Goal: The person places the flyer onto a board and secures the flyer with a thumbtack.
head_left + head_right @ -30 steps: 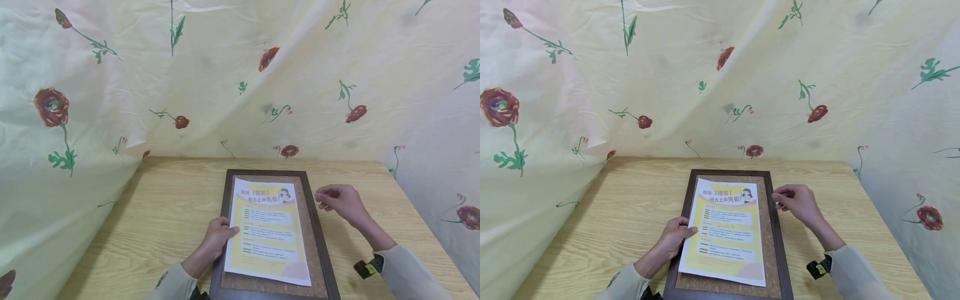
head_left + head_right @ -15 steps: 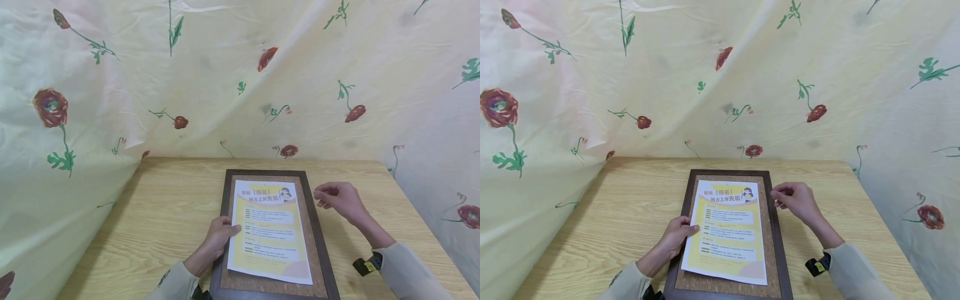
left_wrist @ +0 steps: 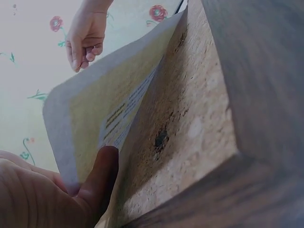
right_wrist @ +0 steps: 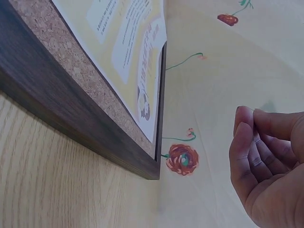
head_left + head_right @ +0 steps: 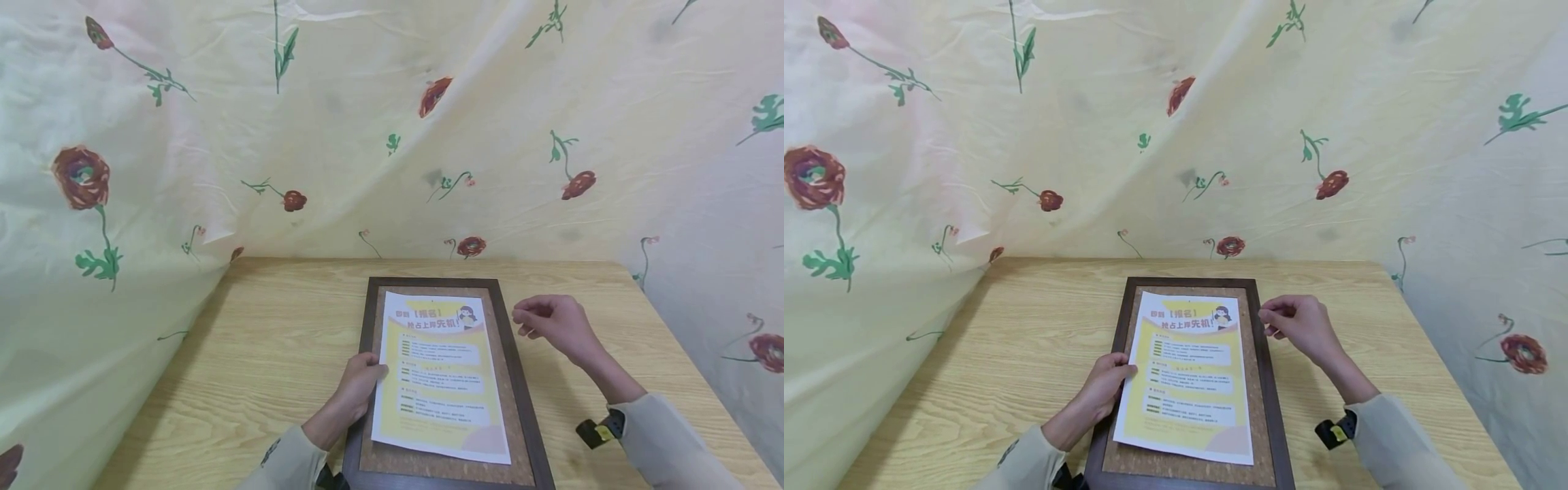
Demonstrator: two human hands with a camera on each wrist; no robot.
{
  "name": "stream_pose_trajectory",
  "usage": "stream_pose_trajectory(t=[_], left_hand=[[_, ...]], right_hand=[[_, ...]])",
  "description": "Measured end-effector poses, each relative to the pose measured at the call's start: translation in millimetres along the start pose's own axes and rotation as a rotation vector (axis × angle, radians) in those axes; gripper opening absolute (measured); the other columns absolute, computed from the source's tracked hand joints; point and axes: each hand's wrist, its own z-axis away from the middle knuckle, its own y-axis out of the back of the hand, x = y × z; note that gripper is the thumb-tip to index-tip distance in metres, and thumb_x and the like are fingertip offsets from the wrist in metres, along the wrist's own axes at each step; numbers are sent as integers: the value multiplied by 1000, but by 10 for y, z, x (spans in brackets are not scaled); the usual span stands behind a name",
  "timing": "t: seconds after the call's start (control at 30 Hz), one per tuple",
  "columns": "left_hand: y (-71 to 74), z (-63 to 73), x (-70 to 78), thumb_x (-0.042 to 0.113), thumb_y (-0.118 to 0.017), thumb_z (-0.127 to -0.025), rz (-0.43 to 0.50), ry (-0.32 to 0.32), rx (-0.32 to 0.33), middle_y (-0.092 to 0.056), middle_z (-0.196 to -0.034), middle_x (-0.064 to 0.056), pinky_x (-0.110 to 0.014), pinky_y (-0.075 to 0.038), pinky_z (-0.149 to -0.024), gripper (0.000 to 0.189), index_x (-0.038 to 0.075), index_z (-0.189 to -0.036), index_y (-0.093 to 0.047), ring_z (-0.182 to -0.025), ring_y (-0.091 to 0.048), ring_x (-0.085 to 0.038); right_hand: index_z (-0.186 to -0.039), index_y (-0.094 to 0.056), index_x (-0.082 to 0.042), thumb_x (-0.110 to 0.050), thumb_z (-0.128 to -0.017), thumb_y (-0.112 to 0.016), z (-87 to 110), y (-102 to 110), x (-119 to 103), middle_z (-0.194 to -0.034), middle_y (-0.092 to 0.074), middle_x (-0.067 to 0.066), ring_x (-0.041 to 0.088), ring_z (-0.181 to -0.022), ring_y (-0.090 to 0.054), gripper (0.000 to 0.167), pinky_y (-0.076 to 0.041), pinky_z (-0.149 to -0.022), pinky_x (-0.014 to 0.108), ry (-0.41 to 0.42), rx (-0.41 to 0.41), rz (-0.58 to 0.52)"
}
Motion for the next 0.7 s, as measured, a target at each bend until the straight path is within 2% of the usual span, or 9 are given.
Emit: stream_pose_trajectory(t=[0.17, 0.43, 0.7], left_hand=[[-17, -21, -18, -2, -49, -92, 3, -9, -1, -62, -102, -15, -37, -54, -83, 24, -12, -113, -57, -98, -63, -25], [-27, -43, -32, -2, -51, -91, -3, -7, 13, -62, -102, -16, -36, -54, -83, 24, -12, -113, -57, -97, -62, -25], [-33, -20, -27, -1, -51, -93, 6, 4, 7, -62, -104, -15, -39, -53, -86, 28, -13, -117, -56, -101, -62, -26]], right_hand=[[-104, -68, 10, -5, -94, -66, -5, -9, 2, -83, -72, 13, 25, -69, -70, 18, -59, -62, 33, 5, 1, -1], [-104, -68, 10, -5, -94, -66, -27, -13, -16, -84, -72, 14, 30, -71, -70, 18, -59, -62, 37, 8, 3, 5], [-104, -69, 8, -6, -94, -66, -135, 1, -85, -84, -71, 15, 26, -70, -70, 17, -59, -62, 33, 35, 3, 21]])
